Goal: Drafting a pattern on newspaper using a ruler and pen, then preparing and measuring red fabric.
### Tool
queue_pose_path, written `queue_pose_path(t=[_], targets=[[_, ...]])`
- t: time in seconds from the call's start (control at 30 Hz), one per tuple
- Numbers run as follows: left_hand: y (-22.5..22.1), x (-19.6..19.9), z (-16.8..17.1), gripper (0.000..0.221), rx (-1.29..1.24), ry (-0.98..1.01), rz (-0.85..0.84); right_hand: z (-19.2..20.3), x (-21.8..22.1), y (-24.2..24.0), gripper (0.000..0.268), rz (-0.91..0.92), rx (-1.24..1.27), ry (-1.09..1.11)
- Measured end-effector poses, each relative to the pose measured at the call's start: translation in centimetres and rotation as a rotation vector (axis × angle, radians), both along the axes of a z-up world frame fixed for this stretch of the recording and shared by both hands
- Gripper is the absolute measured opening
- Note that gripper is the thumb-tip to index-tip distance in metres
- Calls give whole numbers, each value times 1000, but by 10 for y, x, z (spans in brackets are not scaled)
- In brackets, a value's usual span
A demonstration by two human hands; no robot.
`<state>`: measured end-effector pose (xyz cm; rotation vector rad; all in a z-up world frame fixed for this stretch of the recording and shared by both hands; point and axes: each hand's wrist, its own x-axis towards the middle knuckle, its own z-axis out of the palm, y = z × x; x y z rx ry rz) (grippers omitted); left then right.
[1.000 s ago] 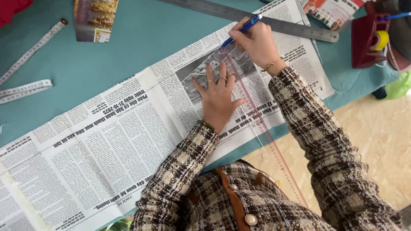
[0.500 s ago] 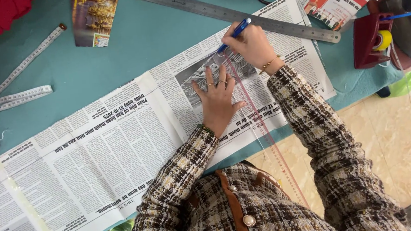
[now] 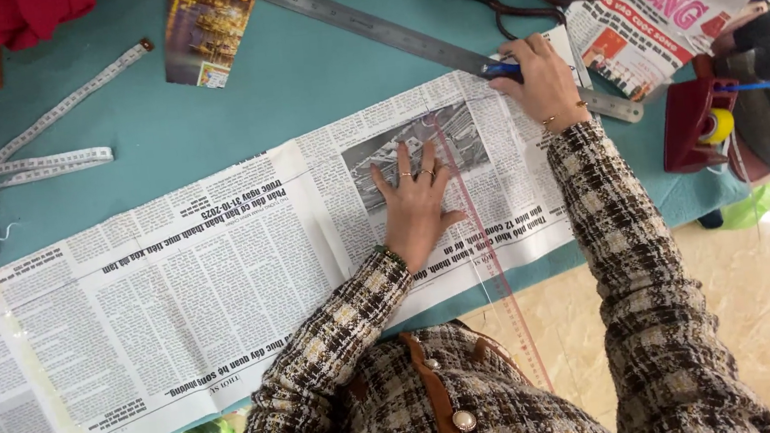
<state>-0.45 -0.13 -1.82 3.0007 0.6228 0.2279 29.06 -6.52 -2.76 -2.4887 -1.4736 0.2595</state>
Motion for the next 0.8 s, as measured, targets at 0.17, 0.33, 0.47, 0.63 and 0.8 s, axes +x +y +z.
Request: queue_pose_path(t=[0.17, 0.33, 0.47, 0.63, 0.8], targets=[[4, 6, 4, 81, -231, 114, -33, -6, 19, 12, 39, 73, -25, 5], [3, 8, 2, 80, -134, 231, -46, 2, 17, 33, 63, 16, -171, 58], [3, 9, 4, 80, -111, 335, -64, -20, 14, 55, 56, 42, -30, 72], [-2, 4, 5, 87, -112, 239, -39, -60, 17, 64, 40, 47, 113, 71], [-4, 4, 4, 85, -126, 247, -39, -58, 12, 74, 44, -58, 28, -8]])
